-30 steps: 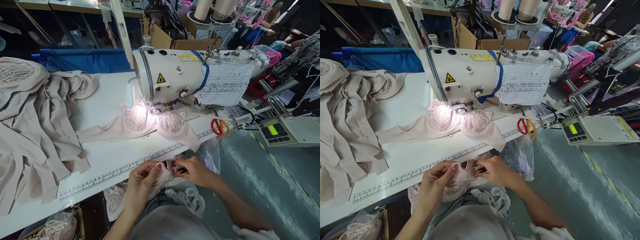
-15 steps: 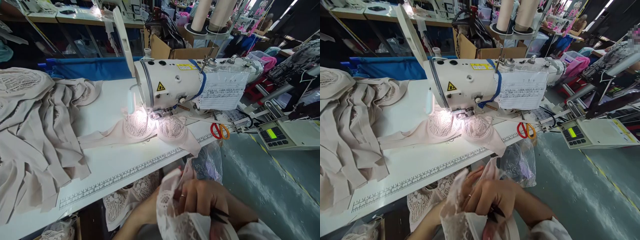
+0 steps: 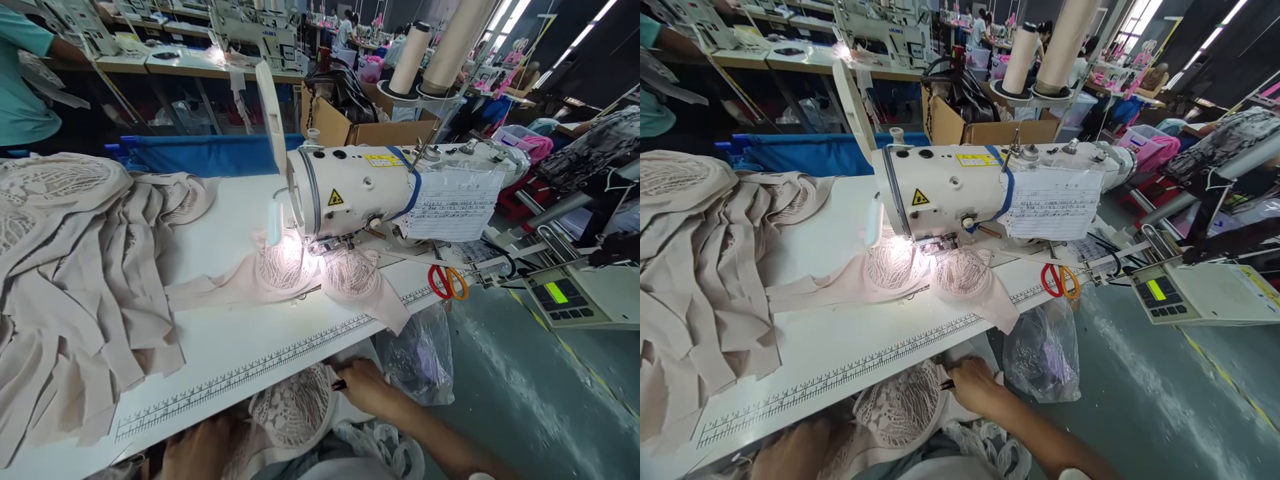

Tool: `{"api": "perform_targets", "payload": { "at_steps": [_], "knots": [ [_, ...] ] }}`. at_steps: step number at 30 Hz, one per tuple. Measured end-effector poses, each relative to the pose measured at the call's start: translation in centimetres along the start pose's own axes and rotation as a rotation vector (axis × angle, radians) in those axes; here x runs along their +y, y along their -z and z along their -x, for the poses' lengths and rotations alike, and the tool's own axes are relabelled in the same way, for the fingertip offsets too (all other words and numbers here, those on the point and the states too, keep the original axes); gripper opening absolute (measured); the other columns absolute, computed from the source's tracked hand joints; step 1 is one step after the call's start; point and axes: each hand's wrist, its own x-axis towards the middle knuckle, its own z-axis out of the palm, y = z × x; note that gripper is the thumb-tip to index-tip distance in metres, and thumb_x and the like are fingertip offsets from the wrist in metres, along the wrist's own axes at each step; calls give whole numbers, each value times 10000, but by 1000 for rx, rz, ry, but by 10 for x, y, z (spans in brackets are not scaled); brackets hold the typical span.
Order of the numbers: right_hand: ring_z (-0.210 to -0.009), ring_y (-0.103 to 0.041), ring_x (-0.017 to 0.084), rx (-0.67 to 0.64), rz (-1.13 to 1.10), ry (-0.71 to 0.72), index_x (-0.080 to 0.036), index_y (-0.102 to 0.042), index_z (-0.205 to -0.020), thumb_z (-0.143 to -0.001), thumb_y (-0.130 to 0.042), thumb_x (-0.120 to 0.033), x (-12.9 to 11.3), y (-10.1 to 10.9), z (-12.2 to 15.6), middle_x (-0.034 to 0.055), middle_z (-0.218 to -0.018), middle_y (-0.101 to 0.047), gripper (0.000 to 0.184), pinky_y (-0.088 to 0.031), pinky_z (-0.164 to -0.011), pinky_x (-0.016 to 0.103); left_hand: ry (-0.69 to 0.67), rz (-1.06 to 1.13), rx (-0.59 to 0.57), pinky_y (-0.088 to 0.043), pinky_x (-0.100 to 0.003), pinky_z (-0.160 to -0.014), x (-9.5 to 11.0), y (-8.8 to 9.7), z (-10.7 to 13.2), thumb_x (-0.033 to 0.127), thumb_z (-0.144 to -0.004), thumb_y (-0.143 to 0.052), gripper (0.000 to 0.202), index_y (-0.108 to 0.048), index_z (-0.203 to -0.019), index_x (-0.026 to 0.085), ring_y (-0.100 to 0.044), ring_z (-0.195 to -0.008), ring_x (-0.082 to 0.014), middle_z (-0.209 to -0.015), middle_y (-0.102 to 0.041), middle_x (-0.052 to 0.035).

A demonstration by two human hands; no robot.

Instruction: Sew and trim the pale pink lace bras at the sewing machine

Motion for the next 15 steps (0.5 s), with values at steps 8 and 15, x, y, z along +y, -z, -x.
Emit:
{"api": "perform_targets", "payload": {
  "at_steps": [8,15],
  "knots": [
    [-617,-617,181,549,81,397,-167,-688,-817,-1000,-451,-220,-1,35,11,44,-628,-639,304,-435,-570,289,-661,158,160,-566,-298,-677,51,27,1,-15,-834,-541,369,-698,-1062,228,-716,-817,-231,-980,-729,-56],
    [-520,-530,122,746,-64,492,-198,-567,-619,-990,-509,-229,1,120,-9,-7,-554,-577,376,-389,-536,257,-923,-56,622,-523,-440,-915,98,110,-107,100,-977,-427,302,-573,-1233,33,-588,-1081,-294,-1191,-642,-193]
  ]
}}
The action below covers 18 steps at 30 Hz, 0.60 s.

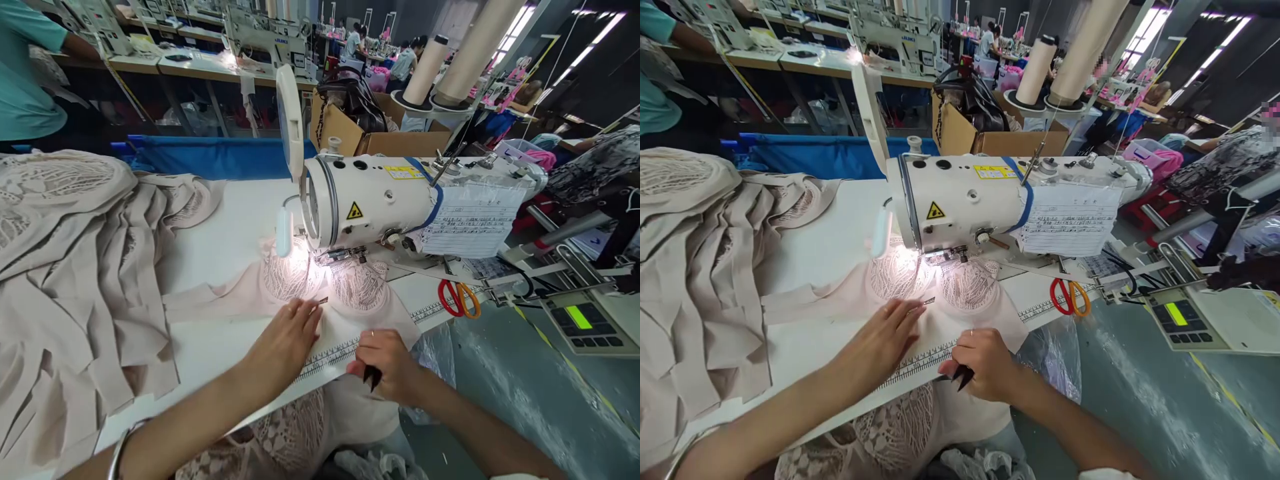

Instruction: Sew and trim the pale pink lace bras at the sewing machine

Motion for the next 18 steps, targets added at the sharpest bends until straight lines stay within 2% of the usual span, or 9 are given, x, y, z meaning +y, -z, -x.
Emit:
{"api": "perform_targets", "payload": {
  "at_steps": [1,2,4,5,7,10,12,15,18],
  "knots": [
    [-527,-531,121,-36,-8,5,-200,-547,-584,-978,-525,-231,11,4,-13,-9,-552,-567,395,-390,-539,251,-36,-105,-65,-510,-461,-937,-12,-4,-13,79,-957,-432,333,-555,-1258,10,-573,-1118,-312,-1238,-622,-218],
    [-565,-562,127,-32,24,-31,-197,-585,-618,-963,-542,-231,25,8,-26,1,-599,-605,349,-404,-554,245,-82,-194,-148,-500,-474,-948,-22,-8,-25,62,-927,-454,351,-559,-1257,7,-567,-1131,-322,-1253,-616,-227],
    [-732,-653,156,-18,174,-178,-195,-701,-844,-933,-558,-185,55,12,-54,40,-831,-726,170,-465,-649,245,-172,-301,-285,-492,-478,-945,-37,-15,-39,36,-849,-517,347,-613,-1182,42,-577,-1102,-327,-1192,-643,-207],
    [-784,-673,181,-44,290,-238,-186,-723,-923,-918,-588,-199,70,13,-67,69,-923,-748,136,-483,-675,261,-203,-320,-322,-493,-472,-936,-42,-18,-43,32,-812,-546,330,-639,-1127,64,-587,-1066,-322,-1130,-662,-186],
    [-804,-691,239,-166,499,-308,-154,-745,-847,-891,-639,-251,96,11,-89,115,-900,-762,150,-499,-692,301,-227,-319,-334,-492,-467,-926,-48,-23,-45,32,-774,-583,287,-663,-1041,97,-599,-1007,-311,-1030,-675,-154],
    [-817,-702,277,-281,591,-287,-142,-763,-790,-872,-636,-231,120,7,-103,128,-851,-772,175,-509,-727,330,-212,-339,-317,-496,-473,-893,-48,-29,-40,54,-796,-583,255,-667,-1033,100,-598,-991,-311,-1042,-671,-164],
    [-835,-705,275,-296,581,-256,-142,-775,-809,-858,-621,-181,126,6,-102,121,-855,-777,166,-507,-737,326,-186,-348,-282,-493,-472,-895,-47,-33,-35,61,-820,-564,307,-656,-1113,77,-585,-1062,-322,-1163,-652,-199],
    [-843,-702,259,-331,560,-206,-159,-785,-830,-862,-615,-176,128,8,-95,101,-832,-778,174,-498,-720,307,-151,-346,-252,-459,-462,-984,-44,-39,-30,44,-807,-573,441,-612,-1246,45,-539,-1203,-328,-1312,-605,-214],
    [-871,-694,256,-366,535,-172,-178,-781,-944,-879,-605,-203,125,10,-93,105,-921,-780,189,-488,-696,293,-143,-343,-248,-434,-460,-1022,-42,-38,-30,31,-783,-599,557,-548,-1338,19,-533,-1219,-325,-1382,-569,-217]
  ]
}}
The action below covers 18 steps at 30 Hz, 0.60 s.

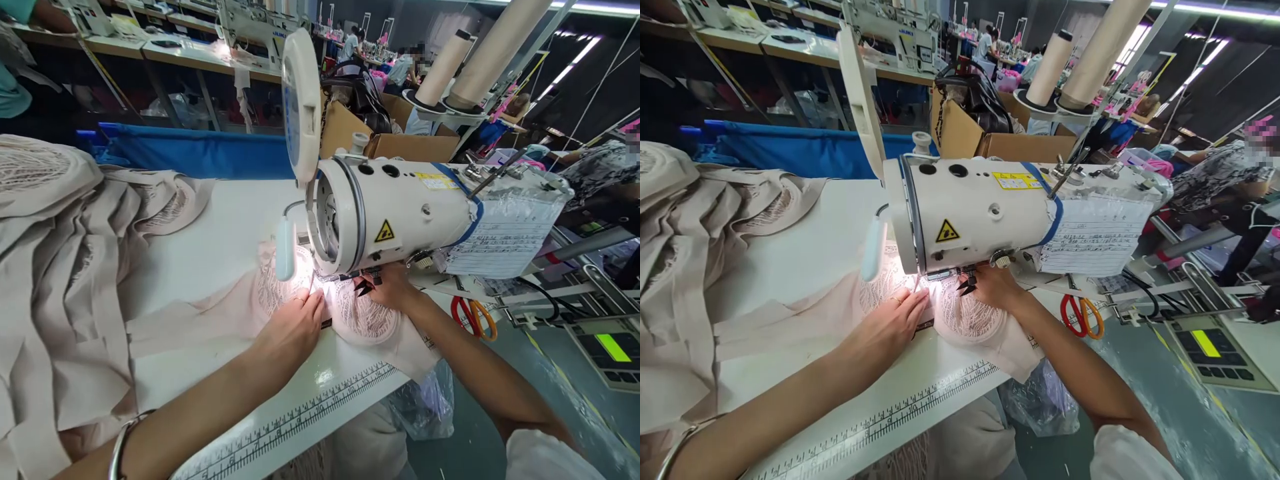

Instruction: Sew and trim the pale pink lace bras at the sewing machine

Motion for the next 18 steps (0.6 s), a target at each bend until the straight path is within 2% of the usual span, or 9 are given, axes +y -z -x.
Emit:
{"api": "perform_targets", "payload": {
  "at_steps": [3,7,11,13,18],
  "knots": [
    [-878,-688,260,-91,-21,43,-191,-733,-1142,-850,-599,-146,-5,4,-1,110,-997,-772,324,-479,-690,294,34,14,24,-477,-429,-910,-3,6,-1,25,-820,-566,578,-488,-1393,2,-572,-1136,-310,-1408,-552,-222],
    [-944,-677,230,-187,-100,163,-273,-626,-1341,-792,-534,-35,-13,13,-1,39,-1090,-763,606,-470,-752,284,130,79,15,-477,-381,-714,-9,13,-1,58,-877,-493,489,-525,-1365,62,-609,-1006,-290,-1389,-585,-176],
    [-940,-679,189,-256,-177,162,-332,-574,-1400,-759,-478,-2,-21,18,0,-9,-1188,-738,727,-473,-753,255,151,107,42,-444,-384,-710,-11,13,-1,67,-864,-512,534,-492,-1397,66,-590,-1053,-315,-1417,-560,-182],
    [-1017,-673,194,-281,-201,135,-348,-539,-1430,-756,-474,-3,-25,19,1,-15,-1247,-715,760,-481,-776,252,158,118,63,-432,-382,-710,-13,12,0,64,-855,-521,537,-493,-1392,59,-586,-1044,-315,-1404,-568,-185],
    [-1117,-653,204,-289,-209,100,-324,-527,-1439,-760,-481,-8,-34,23,0,-12,-1302,-689,750,-483,-754,248,149,174,126,-428,-366,-686,-24,12,0,-3,-809,-511,491,-557,-1293,67,-580,-928,-278,-1321,-617,-165]
  ]
}}
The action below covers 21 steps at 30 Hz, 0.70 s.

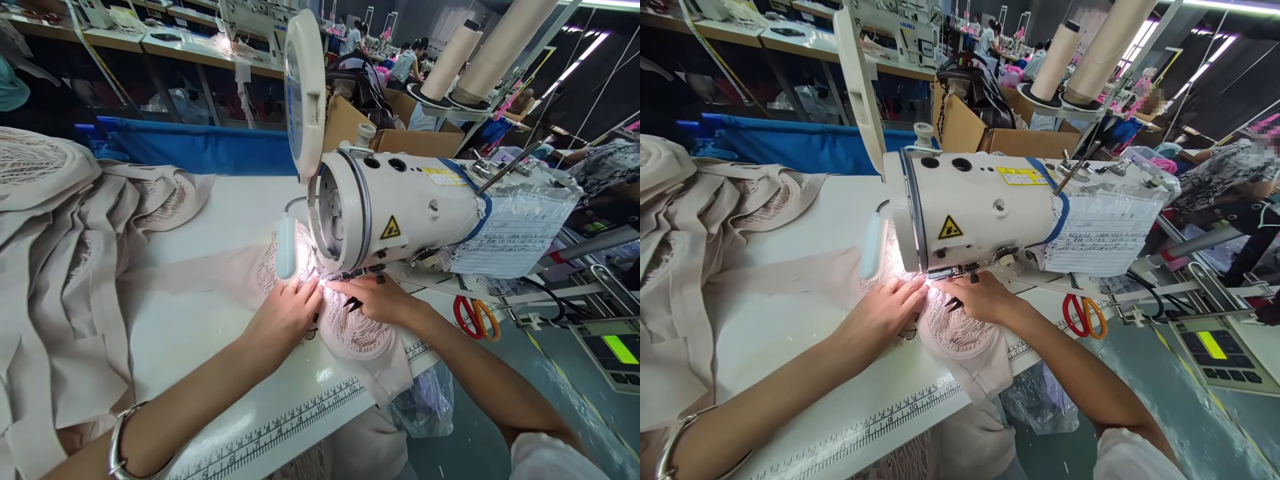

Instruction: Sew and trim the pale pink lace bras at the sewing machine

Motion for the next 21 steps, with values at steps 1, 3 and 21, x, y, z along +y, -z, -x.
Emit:
{"api": "perform_targets", "payload": {
  "at_steps": [1,3,21],
  "knots": [
    [-1116,-655,206,14,5,-3,-317,-539,-1427,-763,-482,-7,-2,1,0,-10,-1290,-696,735,-478,-734,248,-1,22,10,-430,-359,-678,-3,1,-1,-26,-796,-502,487,-571,-1267,77,-575,-899,-266,-1305,-627,-154],
    [-1097,-661,210,48,15,3,-308,-560,-1402,-765,-487,-4,-5,2,1,-8,-1258,-713,710,-463,-696,251,-14,73,25,-436,-346,-660,-9,2,-2,-69,-772,-468,494,-591,-1223,92,-570,-857,-246,-1268,-649,-134],
    [-836,-670,215,296,-132,-241,-210,-687,-945,-843,-727,-279,-2,-29,-12,32,-853,-747,130,-455,-739,289,-3,-1,121,-470,-356,-619,-14,-1,-7,-42,-848,-414,390,-637,-1144,78,-625,-844,-266,-1083,-687,-173]
  ]
}}
